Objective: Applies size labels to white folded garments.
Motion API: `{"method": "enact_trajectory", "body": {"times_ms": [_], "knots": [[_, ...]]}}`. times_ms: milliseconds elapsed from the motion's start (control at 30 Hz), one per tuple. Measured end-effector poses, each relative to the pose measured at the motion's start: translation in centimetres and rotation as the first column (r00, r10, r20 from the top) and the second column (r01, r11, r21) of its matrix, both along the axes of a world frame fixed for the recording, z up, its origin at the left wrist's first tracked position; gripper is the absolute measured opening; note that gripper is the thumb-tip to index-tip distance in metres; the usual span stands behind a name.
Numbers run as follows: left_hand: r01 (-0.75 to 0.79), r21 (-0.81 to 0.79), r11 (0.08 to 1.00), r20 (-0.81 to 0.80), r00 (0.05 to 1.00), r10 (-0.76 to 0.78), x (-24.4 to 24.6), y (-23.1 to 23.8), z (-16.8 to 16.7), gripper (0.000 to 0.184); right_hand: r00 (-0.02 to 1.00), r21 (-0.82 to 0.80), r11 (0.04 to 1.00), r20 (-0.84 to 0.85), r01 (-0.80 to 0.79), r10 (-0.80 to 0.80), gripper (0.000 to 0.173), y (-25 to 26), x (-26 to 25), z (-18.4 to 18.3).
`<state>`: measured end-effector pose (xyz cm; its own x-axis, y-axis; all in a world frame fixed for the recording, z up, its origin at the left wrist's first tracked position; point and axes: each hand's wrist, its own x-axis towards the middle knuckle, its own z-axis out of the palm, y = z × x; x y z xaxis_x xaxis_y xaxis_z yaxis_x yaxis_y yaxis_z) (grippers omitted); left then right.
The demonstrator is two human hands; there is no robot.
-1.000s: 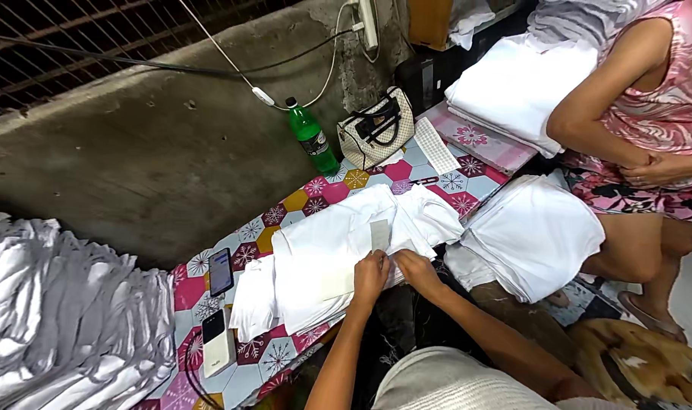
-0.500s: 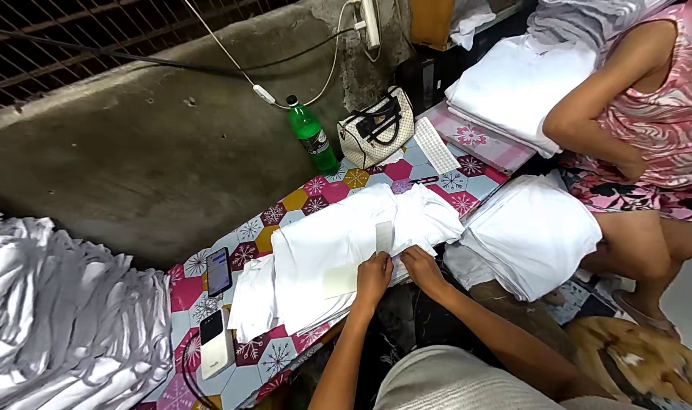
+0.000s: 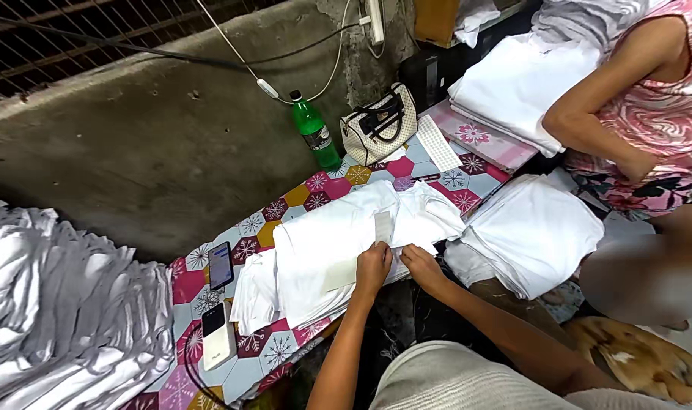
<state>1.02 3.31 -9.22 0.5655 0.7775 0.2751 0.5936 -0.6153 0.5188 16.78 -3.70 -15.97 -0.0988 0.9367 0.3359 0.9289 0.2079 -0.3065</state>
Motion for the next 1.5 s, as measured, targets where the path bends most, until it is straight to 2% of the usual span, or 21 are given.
{"method": "enact_trajectory", "body": {"times_ms": [133,233,367,433,533,633,667,700,767,800,833,900,967,1033,1100,1133,1200,1267,1333,1433,1500], "knots": [[0.007,0.021,1.000,0.011,1.000,-0.008,0.1,0.0,0.4,0.020,0.991,-0.234,0.972,-0.118,0.039,-0.068,0.024,-0.4,0.0,1.9],[0.023,0.030,0.999,0.014,1.000,-0.024,0.1,0.0,0.2,0.019,0.977,-0.132,0.982,-0.147,0.138,-0.157,0.025,0.4,-0.4,2.0],[0.020,-0.027,0.999,-0.039,0.999,-0.021,0.3,-0.3,0.6,0.022,0.970,-0.162,0.960,-0.052,0.227,-0.238,0.023,2.1,-1.7,2.2],[0.023,-0.043,0.999,-0.059,0.998,-0.025,0.2,-0.1,0.4,0.023,0.970,0.001,0.971,-0.018,0.241,-0.241,0.017,2.6,-1.7,0.8],[0.020,-0.045,0.999,-0.050,0.998,-0.022,-0.1,0.1,0.1,0.022,0.978,0.065,0.978,-0.084,0.196,-0.190,0.017,1.8,-1.2,-0.2],[0.018,-0.039,0.999,0.003,1.000,-0.018,-0.6,0.3,0.1,0.021,0.987,-0.022,0.997,-0.140,0.073,-0.075,0.017,-2.7,-1.8,1.3],[0.015,-0.045,0.999,0.018,1.000,-0.014,-0.8,0.3,0.1,0.021,0.991,-0.125,0.992,-0.127,0.021,-0.037,0.017,-4.8,-2.2,2.3],[0.012,-0.051,0.999,0.029,1.000,-0.010,-1.0,0.2,0.1,0.022,0.995,-0.317,0.948,-0.099,-0.036,0.005,0.020,-6.8,-2.6,3.5],[0.017,-0.055,0.998,0.045,0.999,-0.015,-1.2,0.0,0.1,0.022,0.995,-0.759,0.647,-0.014,-0.076,0.101,0.029,-8.6,-2.5,5.8],[0.021,-0.049,0.999,0.054,0.998,-0.018,-1.3,-0.1,0.0,0.021,0.993,-0.865,0.498,0.002,-0.059,0.121,0.034,-8.4,-2.0,6.4],[0.022,-0.040,0.999,0.062,0.998,-0.019,-1.2,-0.2,0.0,0.021,0.996,-0.901,0.432,0.000,-0.040,0.093,0.036,-7.9,-1.2,6.9],[0.018,-0.027,0.999,0.077,0.997,-0.016,-1.1,-0.3,-0.2,0.020,1.000,-0.884,0.468,-0.020,-0.015,-0.005,0.036,-6.5,0.4,8.1],[0.012,-0.015,1.000,0.083,0.997,-0.011,-0.9,-0.4,-0.2,0.019,0.990,-0.787,0.617,-0.092,-0.005,-0.109,0.036,-5.4,1.3,9.0],[0.006,-0.018,1.000,0.078,0.997,-0.004,-0.8,-0.3,-0.1,0.019,0.957,-0.532,0.845,-0.214,0.053,-0.196,0.032,-4.8,0.8,8.7],[0.002,-0.022,1.000,0.074,0.997,0.000,-0.7,-0.3,0.1,0.019,0.944,-0.219,0.965,-0.261,0.146,-0.202,0.032,-3.4,-0.5,7.1],[0.000,-0.027,1.000,0.061,0.998,0.002,-0.6,-0.3,0.1,0.019,0.950,-0.125,0.977,-0.238,0.174,-0.200,0.035,-2.5,-1.0,6.1],[-0.018,-0.022,1.000,0.010,1.000,0.018,-0.6,-0.1,-0.3,0.020,0.957,-0.131,0.975,-0.211,0.177,-0.202,0.029,-0.5,-1.0,4.4],[-0.066,-0.020,0.998,-0.056,0.996,0.065,-1.0,0.8,-1.0,0.022,0.935,-0.336,0.928,-0.251,0.159,-0.251,0.026,1.1,-0.1,4.5],[-0.125,-0.109,0.986,-0.090,0.989,0.116,-2.1,2.1,-1.8,0.024,0.877,-0.576,0.815,-0.358,0.061,-0.319,0.031,2.5,1.5,5.7],[-0.101,-0.292,0.951,0.161,0.975,0.153,-4.0,3.7,-2.1,0.022,0.759,-0.601,0.795,-0.553,-0.078,-0.344,0.026,3.6,3.8,5.9],[-0.072,-0.421,0.904,0.343,0.910,0.232,-5.9,4.3,-1.5,0.024,0.759,-0.535,0.844,-0.564,-0.037,-0.325,0.028,3.6,5.3,6.6]]}}
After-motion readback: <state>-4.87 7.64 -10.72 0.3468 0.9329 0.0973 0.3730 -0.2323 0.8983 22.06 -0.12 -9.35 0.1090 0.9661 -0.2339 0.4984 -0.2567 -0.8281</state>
